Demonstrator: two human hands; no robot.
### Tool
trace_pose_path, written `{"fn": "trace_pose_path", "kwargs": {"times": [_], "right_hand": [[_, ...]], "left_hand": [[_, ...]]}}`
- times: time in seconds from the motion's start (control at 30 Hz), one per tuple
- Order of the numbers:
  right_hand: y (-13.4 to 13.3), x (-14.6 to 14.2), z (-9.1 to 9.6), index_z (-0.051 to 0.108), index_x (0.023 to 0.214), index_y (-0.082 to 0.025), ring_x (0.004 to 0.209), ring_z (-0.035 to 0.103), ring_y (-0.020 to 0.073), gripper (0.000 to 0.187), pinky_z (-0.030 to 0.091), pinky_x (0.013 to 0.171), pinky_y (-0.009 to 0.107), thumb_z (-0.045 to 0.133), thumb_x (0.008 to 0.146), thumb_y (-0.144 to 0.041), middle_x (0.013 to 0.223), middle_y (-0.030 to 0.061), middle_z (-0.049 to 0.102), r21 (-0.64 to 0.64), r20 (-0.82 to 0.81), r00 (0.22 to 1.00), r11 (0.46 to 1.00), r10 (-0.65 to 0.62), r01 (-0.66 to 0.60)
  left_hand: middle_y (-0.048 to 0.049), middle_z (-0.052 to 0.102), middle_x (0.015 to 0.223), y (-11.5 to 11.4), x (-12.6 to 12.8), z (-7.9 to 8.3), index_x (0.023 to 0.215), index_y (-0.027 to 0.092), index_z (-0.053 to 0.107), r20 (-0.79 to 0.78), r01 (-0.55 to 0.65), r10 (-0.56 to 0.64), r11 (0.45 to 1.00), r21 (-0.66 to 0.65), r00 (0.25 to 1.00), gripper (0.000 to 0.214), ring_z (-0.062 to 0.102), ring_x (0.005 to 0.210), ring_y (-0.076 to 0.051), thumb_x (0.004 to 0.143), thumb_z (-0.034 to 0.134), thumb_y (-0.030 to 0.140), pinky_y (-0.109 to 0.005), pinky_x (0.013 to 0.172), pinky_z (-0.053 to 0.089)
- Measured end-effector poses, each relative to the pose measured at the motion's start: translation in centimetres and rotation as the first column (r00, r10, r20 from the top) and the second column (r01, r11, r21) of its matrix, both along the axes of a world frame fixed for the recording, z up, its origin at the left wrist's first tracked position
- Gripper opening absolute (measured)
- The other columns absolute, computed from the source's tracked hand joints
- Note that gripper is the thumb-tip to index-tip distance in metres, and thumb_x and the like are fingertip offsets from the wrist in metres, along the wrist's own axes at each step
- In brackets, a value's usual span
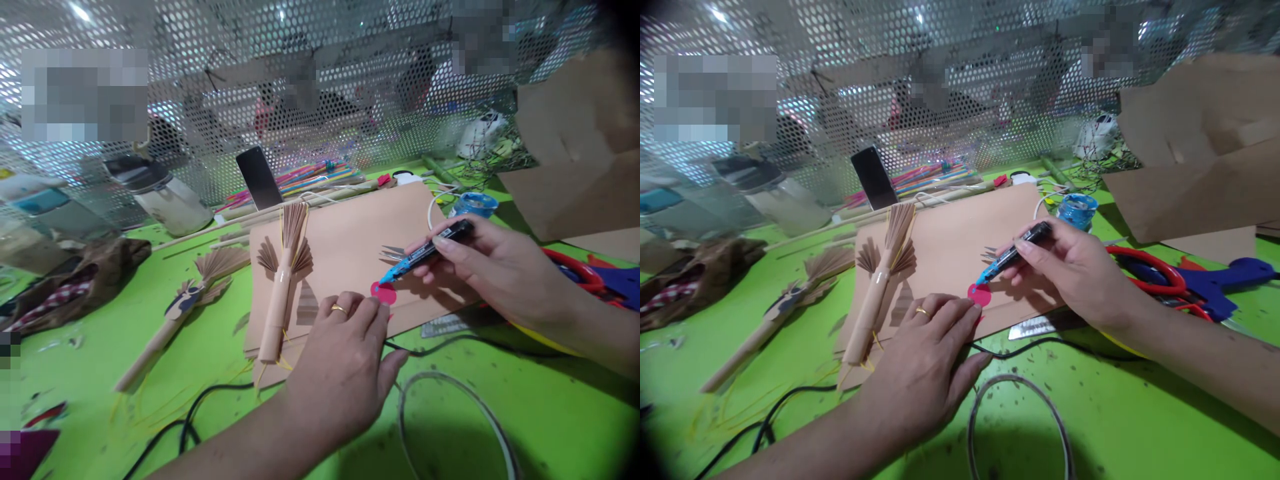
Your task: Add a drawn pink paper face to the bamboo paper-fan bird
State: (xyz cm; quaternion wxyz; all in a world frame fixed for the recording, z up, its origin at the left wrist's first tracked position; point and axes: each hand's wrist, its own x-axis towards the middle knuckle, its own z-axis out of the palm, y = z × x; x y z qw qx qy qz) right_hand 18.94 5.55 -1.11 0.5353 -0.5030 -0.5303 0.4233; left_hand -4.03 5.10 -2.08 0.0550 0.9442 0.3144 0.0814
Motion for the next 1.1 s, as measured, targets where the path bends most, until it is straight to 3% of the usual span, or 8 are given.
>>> {"fn": "trace_pose_path", "kwargs": {"times": [0.27,0.47,0.7,1.1], "right_hand": [[-0.22,0.53,-0.35,0.062,0.094,-0.023,0.075,0.069,0.0172,0.015,0.058,0.073,0.032,0.06,0.09,-0.037,0.083,0.0028,0.071,0.013,0.014,1.0,1.0,0.004,-0.004],[-0.34,0.47,-0.12,0.063,0.095,-0.024,0.072,0.069,0.0137,0.013,0.058,0.07,0.026,0.059,0.091,-0.035,0.083,0.0005,0.07,0.037,0.077,0.997,0.999,0.018,-0.021],[-0.49,0.25,0.05,0.063,0.097,-0.024,0.076,0.07,0.0138,0.013,0.059,0.072,0.026,0.058,0.092,-0.034,0.096,0.003,0.073,0.038,0.114,0.993,0.999,-0.002,-0.003],[-0.17,0.38,-0.12,0.067,0.096,-0.025,0.075,0.07,0.0122,0.012,0.059,0.071,0.025,0.056,0.093,-0.032,0.097,0.0011,0.074,0.11,0.195,0.981,0.994,-0.01,-0.012]], "left_hand": [[-0.0103,0.056,0.124,0.11,0.13,0.08,0.131,0.012,0.051,-0.007,0.001,-0.001,1.0,0.003,1.0,0.048,0.043,0.111,-0.031,0.097,0.041,0.044,-0.052,0.094,0.043],[-0.0106,0.057,0.124,0.13,0.14,0.19,0.131,0.013,0.051,-0.006,-0.002,0.002,1.0,0.002,1.0,0.047,0.043,0.111,-0.031,0.097,0.042,0.044,-0.052,0.095,0.042],[-0.0106,0.056,0.124,0.2,0.13,0.11,0.131,0.013,0.051,-0.008,-0.004,0.004,1.0,0.006,1.0,0.047,0.043,0.111,-0.031,0.097,0.041,0.044,-0.053,0.095,0.042],[-0.0101,0.056,0.122,0.15,0.16,0.25,0.132,0.013,0.051,-0.014,-0.002,0.002,1.0,-0.002,1.0,0.048,0.042,0.111,-0.03,0.097,0.04,0.044,-0.052,0.095,0.042]]}}
